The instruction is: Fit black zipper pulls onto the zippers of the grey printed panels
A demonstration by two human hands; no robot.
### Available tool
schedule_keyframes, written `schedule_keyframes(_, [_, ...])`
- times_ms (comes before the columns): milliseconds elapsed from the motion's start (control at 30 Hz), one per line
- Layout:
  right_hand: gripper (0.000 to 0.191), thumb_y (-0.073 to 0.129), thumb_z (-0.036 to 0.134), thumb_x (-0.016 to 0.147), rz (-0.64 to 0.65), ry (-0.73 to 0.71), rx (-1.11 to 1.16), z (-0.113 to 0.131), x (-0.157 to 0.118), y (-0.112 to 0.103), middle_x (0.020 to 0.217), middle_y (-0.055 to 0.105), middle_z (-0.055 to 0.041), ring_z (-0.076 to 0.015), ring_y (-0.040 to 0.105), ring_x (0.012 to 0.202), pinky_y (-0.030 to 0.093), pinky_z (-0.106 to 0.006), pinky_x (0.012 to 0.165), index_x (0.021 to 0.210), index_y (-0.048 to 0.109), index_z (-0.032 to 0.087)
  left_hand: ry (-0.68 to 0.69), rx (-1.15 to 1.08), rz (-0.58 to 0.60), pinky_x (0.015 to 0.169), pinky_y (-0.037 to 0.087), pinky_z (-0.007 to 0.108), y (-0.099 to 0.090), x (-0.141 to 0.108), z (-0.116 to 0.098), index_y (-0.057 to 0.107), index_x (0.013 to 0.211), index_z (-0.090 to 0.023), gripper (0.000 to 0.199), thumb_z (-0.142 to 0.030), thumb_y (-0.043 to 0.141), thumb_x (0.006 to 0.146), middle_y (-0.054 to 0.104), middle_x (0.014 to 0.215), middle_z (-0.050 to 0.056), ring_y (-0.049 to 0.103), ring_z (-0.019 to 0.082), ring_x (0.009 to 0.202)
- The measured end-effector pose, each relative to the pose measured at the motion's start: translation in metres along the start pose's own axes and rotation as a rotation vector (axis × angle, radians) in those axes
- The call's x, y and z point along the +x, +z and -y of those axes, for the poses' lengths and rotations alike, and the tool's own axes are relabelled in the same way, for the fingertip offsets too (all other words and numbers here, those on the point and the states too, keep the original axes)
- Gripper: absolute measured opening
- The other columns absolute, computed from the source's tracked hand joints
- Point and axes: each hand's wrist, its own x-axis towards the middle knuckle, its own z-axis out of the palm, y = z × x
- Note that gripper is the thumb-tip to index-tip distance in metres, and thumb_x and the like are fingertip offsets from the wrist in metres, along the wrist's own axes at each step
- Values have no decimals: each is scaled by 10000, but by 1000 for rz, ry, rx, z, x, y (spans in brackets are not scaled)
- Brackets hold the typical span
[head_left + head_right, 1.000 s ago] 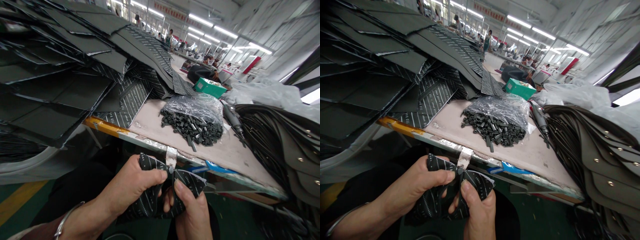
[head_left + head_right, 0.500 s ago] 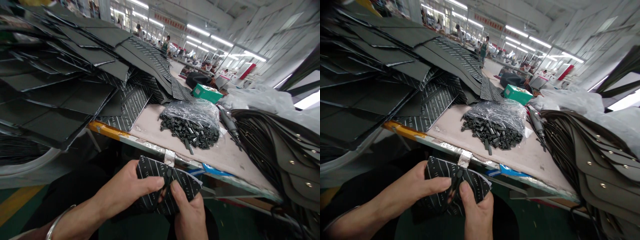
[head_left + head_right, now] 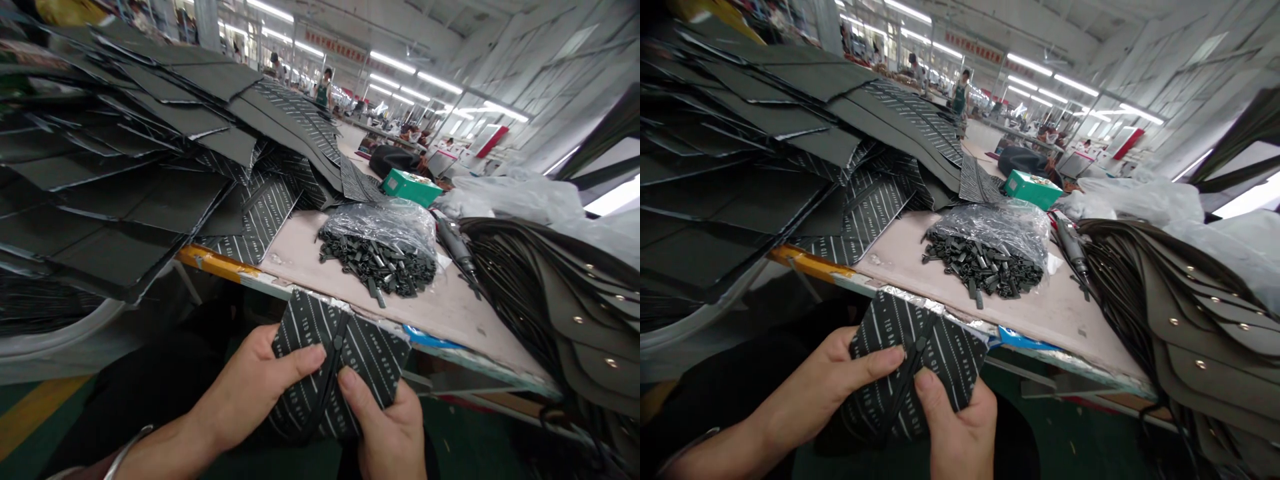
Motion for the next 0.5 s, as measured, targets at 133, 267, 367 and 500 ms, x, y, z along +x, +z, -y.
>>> schedule_keyframes(133, [285,796,430,754,-68,-200,-261,27,29,8,892,801,-65,-257,720,789,577,-348,706,886,793,177,260,310,-202,749,523,297,11,25,-23,714,850,-166,140,-305,702,836,749,844,19,665,220,819])
schedule_keyframes(267, [276,737,435,804,-129,-384,-440,42,47,17,887,791,-49,-242,687,782,537,-356,730,922,775,189,442,515,-319,676,502,276,15,38,-33,685,789,-173,164,-324,687,852,722,788,8,643,206,755])
schedule_keyframes(367, [267,728,426,810,-47,-370,-410,44,43,15,876,786,-49,-249,687,796,540,-361,746,905,774,181,393,371,-272,684,520,269,15,31,-25,697,796,-167,169,-329,717,839,734,795,8,651,194,743])
schedule_keyframes(500, [263,793,379,747,152,-201,-194,28,17,0,882,794,-52,-270,713,811,569,-349,726,911,792,172,264,127,-196,678,553,282,9,1,-7,747,797,-162,240,-393,805,768,772,784,23,684,208,730])
